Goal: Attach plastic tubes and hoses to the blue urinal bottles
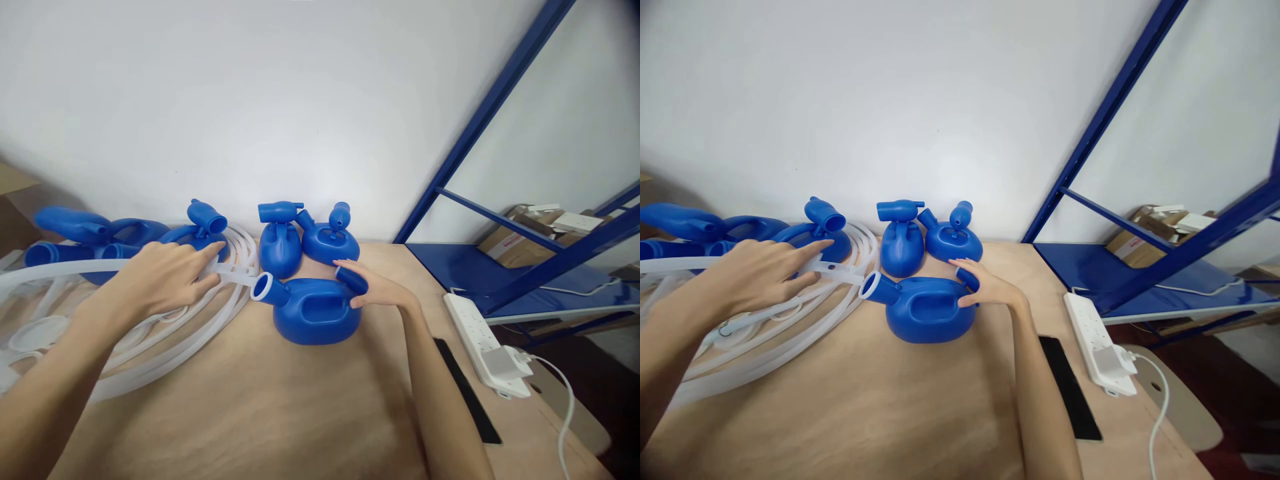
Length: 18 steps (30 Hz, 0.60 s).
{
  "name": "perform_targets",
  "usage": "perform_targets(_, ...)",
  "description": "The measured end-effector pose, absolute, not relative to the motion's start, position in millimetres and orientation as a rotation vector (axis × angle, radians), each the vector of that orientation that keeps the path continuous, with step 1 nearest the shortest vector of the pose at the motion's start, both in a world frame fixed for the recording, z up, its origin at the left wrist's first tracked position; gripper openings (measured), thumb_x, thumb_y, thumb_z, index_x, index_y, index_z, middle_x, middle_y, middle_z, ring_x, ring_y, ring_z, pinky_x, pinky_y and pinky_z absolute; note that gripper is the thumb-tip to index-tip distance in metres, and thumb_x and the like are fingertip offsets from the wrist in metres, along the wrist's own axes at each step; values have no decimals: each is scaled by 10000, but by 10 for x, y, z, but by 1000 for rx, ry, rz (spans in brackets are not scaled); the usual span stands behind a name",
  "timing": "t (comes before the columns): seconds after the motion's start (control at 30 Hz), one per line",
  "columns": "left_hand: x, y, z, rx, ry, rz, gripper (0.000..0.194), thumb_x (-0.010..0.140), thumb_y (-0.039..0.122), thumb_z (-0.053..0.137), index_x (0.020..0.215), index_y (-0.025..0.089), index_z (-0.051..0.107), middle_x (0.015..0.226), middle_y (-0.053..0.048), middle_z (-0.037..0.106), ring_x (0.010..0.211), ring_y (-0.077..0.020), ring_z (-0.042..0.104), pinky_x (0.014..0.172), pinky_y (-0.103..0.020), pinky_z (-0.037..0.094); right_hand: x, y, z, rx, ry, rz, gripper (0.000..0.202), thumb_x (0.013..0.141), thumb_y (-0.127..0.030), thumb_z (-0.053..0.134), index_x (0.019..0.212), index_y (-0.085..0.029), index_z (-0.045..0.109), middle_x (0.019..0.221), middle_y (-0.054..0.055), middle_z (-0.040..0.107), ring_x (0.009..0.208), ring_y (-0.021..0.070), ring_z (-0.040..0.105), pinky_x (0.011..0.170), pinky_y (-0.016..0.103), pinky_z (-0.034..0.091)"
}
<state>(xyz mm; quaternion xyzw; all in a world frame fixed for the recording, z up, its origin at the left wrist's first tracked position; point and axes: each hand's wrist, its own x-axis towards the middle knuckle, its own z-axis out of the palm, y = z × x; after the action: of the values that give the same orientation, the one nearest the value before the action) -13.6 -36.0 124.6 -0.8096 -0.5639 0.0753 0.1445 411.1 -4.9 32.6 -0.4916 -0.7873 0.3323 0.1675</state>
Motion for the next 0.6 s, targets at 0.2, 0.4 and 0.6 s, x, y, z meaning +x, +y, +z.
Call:
perform_targets(0.2, 220, -259, 870, -2597, -1538, 169, 744, 1067, 558, 288, 1675, 129, 283, 900, -155, 771, 854, -355, 733, 660, -342, 428, 3528, -90, 255, -1291, -2384, 812, 892, 639, -614, 934, 1431, -330, 636, 1462, 86, 655, 1406, 385, 571, 1208, 607, 426)
perform_targets(0.4, 461, -304, 583, -2474, -1702, -124, 1065, 953, 818, 372, 1707, 120, 91, 874, -142, 772, 811, -350, 748, 656, -332, 454, 3401, -148, 127, -1204, -2220, 781, 568, 807, -562, 838, 1287, -276, 738, 1415, 85, 694, 1326, 350, 644, 1159, 540, 494)
perform_targets(0.6, 585, -357, 580, -2424, -1778, -69, 994, 978, 753, 394, 1700, 112, 159, 877, -169, 785, 831, -386, 767, 688, -371, 500, 3352, -184, 151, -1145, -2184, 776, 533, 779, -505, 880, 1247, -281, 758, 1350, 71, 728, 1254, 333, 689, 1121, 516, 520)
